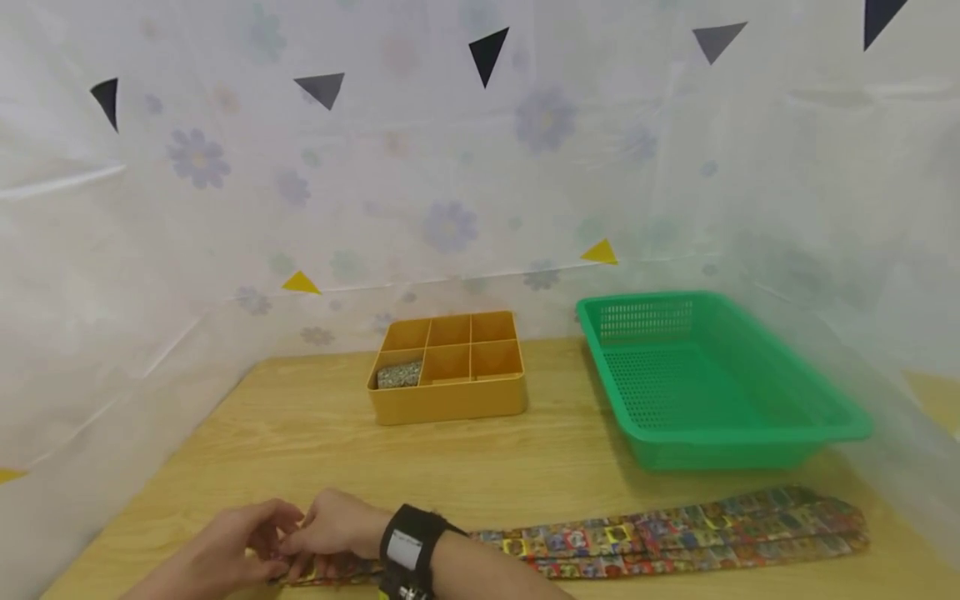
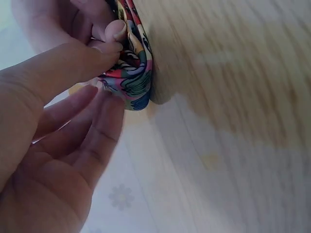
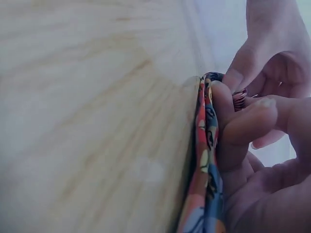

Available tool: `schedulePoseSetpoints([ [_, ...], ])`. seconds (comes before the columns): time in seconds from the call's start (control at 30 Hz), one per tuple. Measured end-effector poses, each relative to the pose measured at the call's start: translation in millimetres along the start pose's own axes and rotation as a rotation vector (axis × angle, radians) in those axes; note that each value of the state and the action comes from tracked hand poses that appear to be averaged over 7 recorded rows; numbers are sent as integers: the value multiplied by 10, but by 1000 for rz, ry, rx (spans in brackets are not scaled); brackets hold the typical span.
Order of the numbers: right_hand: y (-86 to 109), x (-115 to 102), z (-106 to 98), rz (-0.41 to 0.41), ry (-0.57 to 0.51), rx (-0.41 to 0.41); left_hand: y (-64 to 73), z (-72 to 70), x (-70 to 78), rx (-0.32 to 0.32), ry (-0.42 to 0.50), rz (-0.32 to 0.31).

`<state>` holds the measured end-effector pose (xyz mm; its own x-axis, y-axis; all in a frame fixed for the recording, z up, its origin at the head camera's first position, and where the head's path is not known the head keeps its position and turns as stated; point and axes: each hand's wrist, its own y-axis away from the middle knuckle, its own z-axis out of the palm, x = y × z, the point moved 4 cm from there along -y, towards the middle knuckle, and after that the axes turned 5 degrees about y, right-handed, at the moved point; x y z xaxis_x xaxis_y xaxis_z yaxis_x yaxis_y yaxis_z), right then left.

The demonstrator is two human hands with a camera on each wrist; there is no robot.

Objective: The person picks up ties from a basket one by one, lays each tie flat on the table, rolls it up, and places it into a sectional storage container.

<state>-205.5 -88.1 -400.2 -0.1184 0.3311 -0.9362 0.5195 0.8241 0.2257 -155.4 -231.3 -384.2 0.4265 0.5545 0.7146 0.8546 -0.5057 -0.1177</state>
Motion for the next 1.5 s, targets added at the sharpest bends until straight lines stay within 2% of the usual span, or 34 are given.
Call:
schedulePoseSetpoints([
  [0.07,-10,-9,14,-16,0,-1,9,11,-4,-19,17,-9],
  [0.13,-13,-12,26,-24,13,6,28,15,-30,-52,75,-59],
  [0.23,-10,-14,37,-10,73,24,68,12,-84,-96,182,-175],
  [0.3,3,-29,37,0,108,32,84,11,-114,-97,204,-196],
  [0.43,22,-66,37,7,196,46,81,17,-139,-77,169,-113],
  [0.53,36,-68,33,7,269,57,74,11,-145,-65,126,-23],
  [0.67,61,-61,15,-1,317,61,52,-7,-129,-70,76,71],
  [0.8,85,-73,2,3,282,61,12,-14,-44,-56,-50,165],
  [0.87,99,-76,1,7,228,46,-8,-10,0,-51,-92,162],
  [1.07,113,-74,-30,-15,27,-100,-71,9,99,-70,-67,37],
  [1.17,102,-60,-53,-21,-40,-164,-94,18,127,-60,-86,11],
  [1.3,113,-54,-64,-32,-63,-176,-114,45,122,-46,-69,-5],
  [1.4,143,-56,-63,-19,-89,-162,-117,79,92,-69,18,-38],
  [1.5,171,-51,-67,4,-122,-155,-107,118,50,-104,120,-108],
])
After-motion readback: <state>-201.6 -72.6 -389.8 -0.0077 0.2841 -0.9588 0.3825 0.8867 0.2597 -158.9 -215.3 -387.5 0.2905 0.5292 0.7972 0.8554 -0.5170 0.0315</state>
